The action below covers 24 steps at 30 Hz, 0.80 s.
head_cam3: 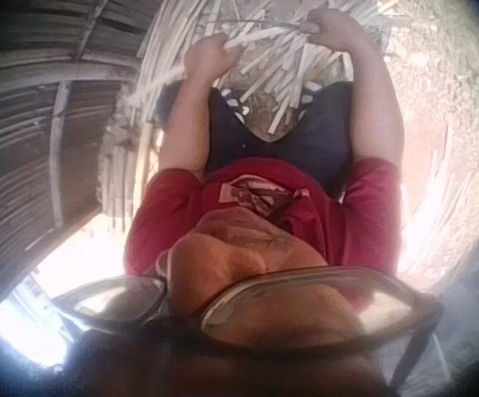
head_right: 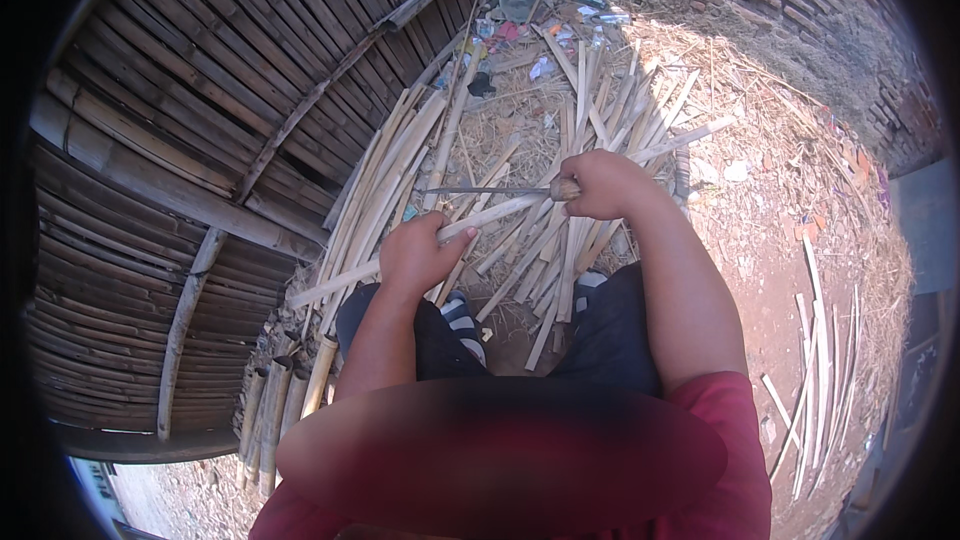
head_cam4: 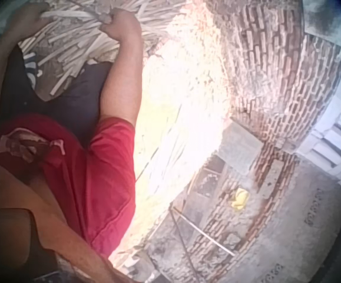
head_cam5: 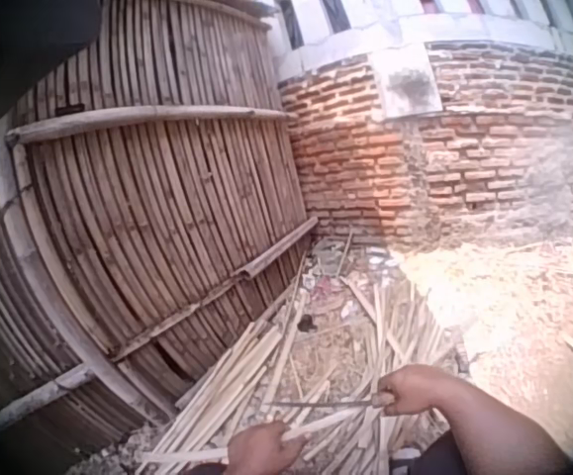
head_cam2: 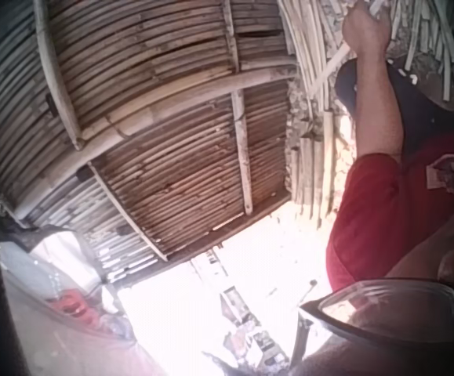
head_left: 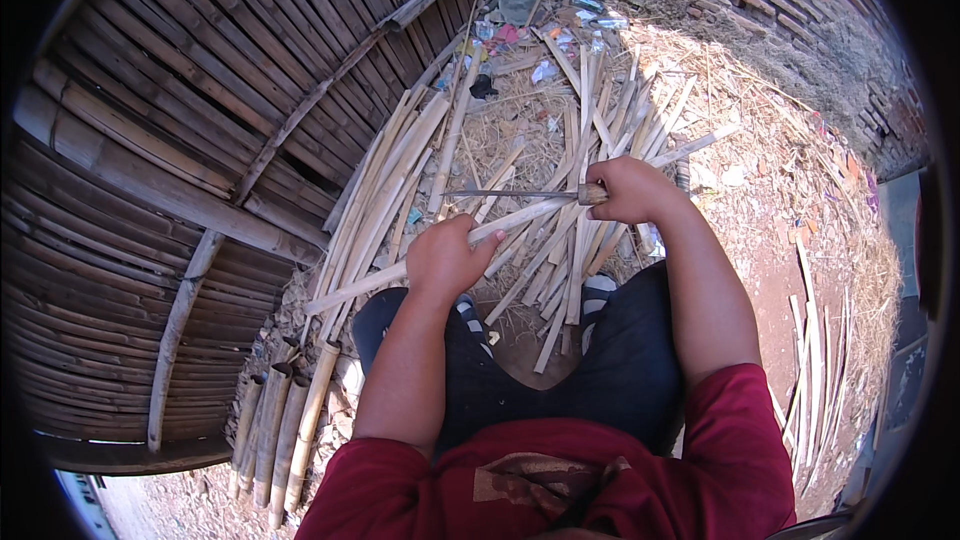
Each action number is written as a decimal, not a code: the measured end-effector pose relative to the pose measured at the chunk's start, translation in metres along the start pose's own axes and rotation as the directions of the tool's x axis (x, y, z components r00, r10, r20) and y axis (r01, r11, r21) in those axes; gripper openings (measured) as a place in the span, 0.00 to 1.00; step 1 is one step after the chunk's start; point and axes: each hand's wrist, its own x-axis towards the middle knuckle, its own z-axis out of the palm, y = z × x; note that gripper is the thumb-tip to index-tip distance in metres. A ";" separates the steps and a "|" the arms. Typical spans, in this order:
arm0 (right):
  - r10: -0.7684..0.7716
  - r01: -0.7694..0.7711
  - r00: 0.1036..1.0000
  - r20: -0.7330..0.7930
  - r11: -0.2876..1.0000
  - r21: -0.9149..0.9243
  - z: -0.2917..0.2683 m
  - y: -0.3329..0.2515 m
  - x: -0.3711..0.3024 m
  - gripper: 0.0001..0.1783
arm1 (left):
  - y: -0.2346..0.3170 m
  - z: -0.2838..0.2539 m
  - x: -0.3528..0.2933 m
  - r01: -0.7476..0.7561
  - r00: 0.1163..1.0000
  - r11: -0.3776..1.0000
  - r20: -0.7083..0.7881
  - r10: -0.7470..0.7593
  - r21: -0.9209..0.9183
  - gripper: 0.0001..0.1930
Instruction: The person shaves a bamboo stick using a knife by scraping the blade along the length of the wood. They hold the stick with one hand and the knife with the other while sitting near a pile of bamboo shavings.
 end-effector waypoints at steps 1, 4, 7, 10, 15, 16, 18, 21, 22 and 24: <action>-0.001 0.001 1.000 0.002 1.000 -0.003 0.001 0.000 0.000 0.27 | -0.001 0.000 0.000 -0.006 1.000 1.000 0.000 0.006 0.009 0.27; 0.001 -0.001 1.000 0.008 1.000 -0.007 0.002 -0.001 0.001 0.26 | 0.000 0.000 0.000 -0.015 1.000 1.000 -0.003 0.015 0.013 0.27; 0.005 -0.005 1.000 0.021 1.000 -0.005 0.002 -0.003 0.002 0.27 | -0.002 0.003 0.000 -0.018 1.000 1.000 -0.015 0.018 0.020 0.27; 0.020 -0.019 0.998 0.062 1.000 -0.022 0.000 -0.007 0.002 0.27 | -0.001 0.002 -0.001 -0.025 1.000 1.000 -0.007 0.025 0.014 0.28; 0.045 -0.039 0.992 0.117 0.998 -0.054 -0.001 -0.014 0.002 0.27 | -0.001 0.001 0.000 -0.043 0.999 0.999 0.028 0.043 0.024 0.28; 0.050 -0.043 0.991 0.125 0.997 -0.057 0.000 -0.014 0.002 0.27 | 0.000 0.001 -0.001 -0.045 0.998 0.999 0.039 0.043 0.029 0.28; 0.059 -0.050 0.988 0.143 0.997 -0.063 0.002 -0.013 0.003 0.28 | 0.001 0.001 -0.001 -0.051 0.997 0.998 0.055 0.049 0.039 0.28; 0.020 -0.011 0.990 0.140 0.998 -0.066 0.006 -0.011 0.006 0.29 | 0.001 0.001 -0.001 -0.064 0.996 0.997 0.071 0.061 0.047 0.27; 0.027 -0.017 0.989 0.147 0.997 -0.070 0.006 -0.012 0.006 0.29 | 0.001 0.001 -0.001 -0.065 0.995 0.997 0.075 0.062 0.046 0.27; 0.040 -0.028 0.986 0.159 0.997 -0.077 0.004 -0.016 0.005 0.29 | 0.000 0.001 -0.001 -0.071 0.995 0.997 0.075 0.068 0.042 0.27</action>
